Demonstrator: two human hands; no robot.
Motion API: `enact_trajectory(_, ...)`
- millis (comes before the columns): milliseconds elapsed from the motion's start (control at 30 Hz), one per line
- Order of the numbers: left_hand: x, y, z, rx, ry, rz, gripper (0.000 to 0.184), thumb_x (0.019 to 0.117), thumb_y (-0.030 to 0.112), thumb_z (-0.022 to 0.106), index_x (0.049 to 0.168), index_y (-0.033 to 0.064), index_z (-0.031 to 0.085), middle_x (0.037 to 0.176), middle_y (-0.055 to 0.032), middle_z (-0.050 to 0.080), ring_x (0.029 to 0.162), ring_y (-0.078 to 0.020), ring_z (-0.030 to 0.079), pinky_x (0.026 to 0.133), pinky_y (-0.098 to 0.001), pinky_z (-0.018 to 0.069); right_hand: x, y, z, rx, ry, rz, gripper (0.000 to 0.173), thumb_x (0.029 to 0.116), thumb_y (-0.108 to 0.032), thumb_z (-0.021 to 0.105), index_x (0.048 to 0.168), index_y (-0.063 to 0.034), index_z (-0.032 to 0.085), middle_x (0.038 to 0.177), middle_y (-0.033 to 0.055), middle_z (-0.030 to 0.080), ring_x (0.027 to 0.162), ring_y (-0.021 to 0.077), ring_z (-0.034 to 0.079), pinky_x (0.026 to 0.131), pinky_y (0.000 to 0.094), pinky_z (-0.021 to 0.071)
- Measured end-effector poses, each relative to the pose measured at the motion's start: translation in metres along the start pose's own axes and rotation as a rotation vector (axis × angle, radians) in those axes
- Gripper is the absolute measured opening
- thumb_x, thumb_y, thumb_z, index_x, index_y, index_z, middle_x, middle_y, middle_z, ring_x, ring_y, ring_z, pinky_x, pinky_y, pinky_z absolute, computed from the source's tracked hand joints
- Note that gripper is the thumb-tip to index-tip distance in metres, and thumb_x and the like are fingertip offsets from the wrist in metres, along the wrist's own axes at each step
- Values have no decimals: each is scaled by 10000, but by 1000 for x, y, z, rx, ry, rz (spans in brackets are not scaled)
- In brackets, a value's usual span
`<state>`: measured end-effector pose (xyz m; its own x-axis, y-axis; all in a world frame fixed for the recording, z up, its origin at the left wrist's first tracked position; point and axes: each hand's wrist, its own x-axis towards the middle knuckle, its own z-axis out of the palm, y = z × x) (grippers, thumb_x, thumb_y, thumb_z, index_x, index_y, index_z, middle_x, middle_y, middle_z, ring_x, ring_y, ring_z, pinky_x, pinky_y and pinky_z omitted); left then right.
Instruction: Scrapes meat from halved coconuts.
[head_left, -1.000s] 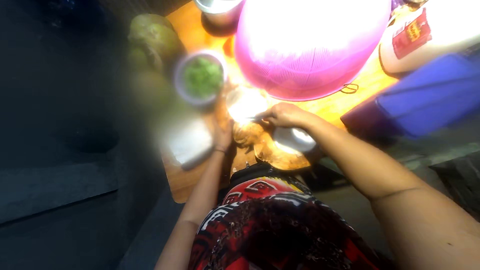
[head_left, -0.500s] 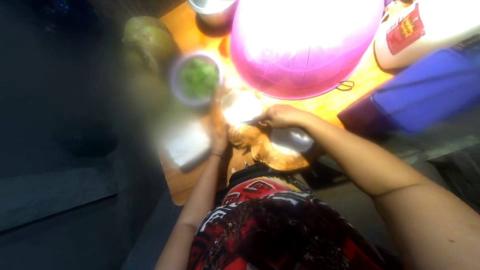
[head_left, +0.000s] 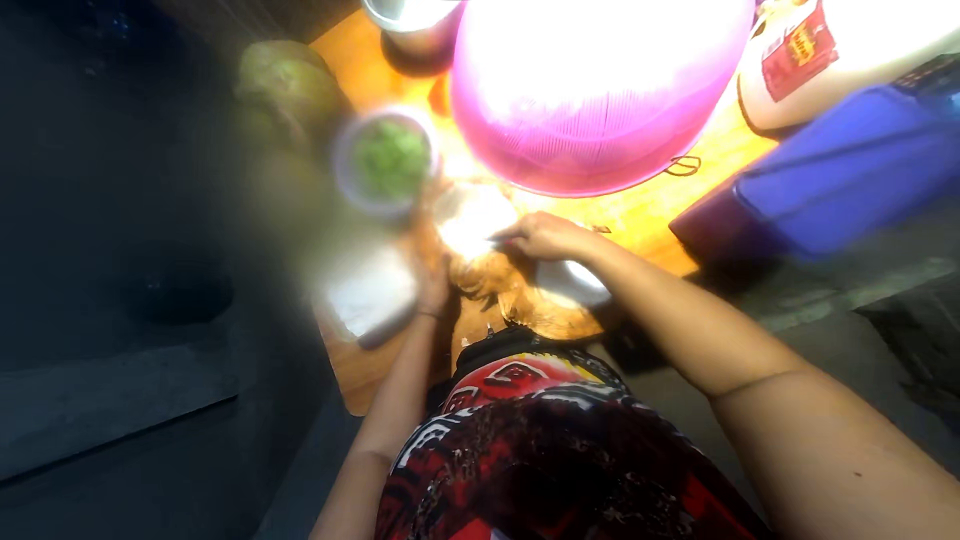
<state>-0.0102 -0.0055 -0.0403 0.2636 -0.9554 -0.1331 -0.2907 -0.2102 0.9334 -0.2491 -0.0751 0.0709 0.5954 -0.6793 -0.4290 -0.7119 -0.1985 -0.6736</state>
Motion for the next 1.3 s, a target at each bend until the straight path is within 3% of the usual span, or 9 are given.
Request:
enact_trajectory(133, 2, 0, 0, -18, -11, -21, 889, 1024, 215, 598, 1628, 23, -25, 1632, -210, 300, 1433, -201, 433, 1175, -346, 381, 17, 0, 25, 152, 125, -67, 386, 1095, -145, 456, 1445, -111, 613, 1249, 201, 709, 1209, 371, 653, 1049, 574, 473)
enact_trajectory(333, 3, -8, -2, -26, -17, -8, 924, 1018, 232, 607, 1623, 8, -55, 1636, -221, 285, 1452, -212, 408, 1191, -351, 362, 5, 8, 13, -25, -12, -29, 402, 1077, -124, 462, 1441, -172, 627, 1226, 203, 706, 1193, 395, 645, 1010, 616, 476)
enact_trajectory(433, 3, -8, -1, -30, -20, -6, 896, 1021, 243, 608, 1624, 13, -13, 1608, -226, 335, 1418, -213, 452, 1169, -358, 392, 12, 0, 16, 64, 96, -24, 385, 1096, -148, 447, 1439, -121, 621, 1261, 210, 698, 1231, 388, 633, 1059, 587, 455)
enact_trajectory(600, -5, 2, -3, 11, -22, -88, 917, 1018, 259, 609, 1635, 58, -39, 1656, -220, 239, 1499, -261, 335, 1216, -405, 310, 7, -6, 26, 87, 26, -18, 404, 1101, -128, 433, 1480, -103, 573, 1287, 217, 686, 1246, 383, 626, 1077, 560, 446)
enact_trajectory(733, 1, -4, -2, 2, -9, -15, 898, 1019, 229, 610, 1622, -3, -15, 1620, -237, 311, 1444, -230, 421, 1186, -363, 367, 8, 0, 11, 20, 16, 0, 379, 1081, -126, 468, 1419, -134, 642, 1244, 210, 703, 1216, 391, 640, 1038, 602, 466)
enact_trajectory(900, -2, 0, -4, 18, -26, -50, 906, 1024, 251, 608, 1631, 31, -27, 1650, -238, 243, 1501, -267, 333, 1223, -399, 299, 23, -12, 26, 107, 118, -4, 394, 1106, -179, 449, 1468, -115, 589, 1286, 208, 690, 1250, 383, 627, 1076, 582, 450)
enact_trajectory(1100, -2, -3, -3, -2, -31, -50, 902, 1020, 250, 610, 1635, 51, -20, 1644, -222, 270, 1487, -257, 360, 1209, -402, 324, 3, 5, 12, -37, 15, 38, 394, 1070, -127, 479, 1420, -193, 646, 1243, 196, 705, 1207, 404, 639, 1006, 641, 470)
enact_trajectory(1200, -1, -1, -2, 12, -28, -57, 904, 1019, 257, 608, 1634, 47, -19, 1646, -224, 260, 1487, -259, 355, 1210, -404, 321, 4, -3, 17, 17, 72, 6, 394, 1085, -140, 472, 1449, -175, 619, 1244, 199, 708, 1205, 398, 645, 1026, 615, 468)
enact_trajectory(1300, -2, 0, -3, 23, -22, -67, 909, 1021, 261, 606, 1637, 55, -31, 1654, -223, 248, 1497, -264, 343, 1214, -412, 312, 0, -4, 18, -27, -16, 16, 430, 1085, -127, 455, 1486, -211, 582, 1248, 208, 699, 1204, 407, 638, 1012, 624, 467)
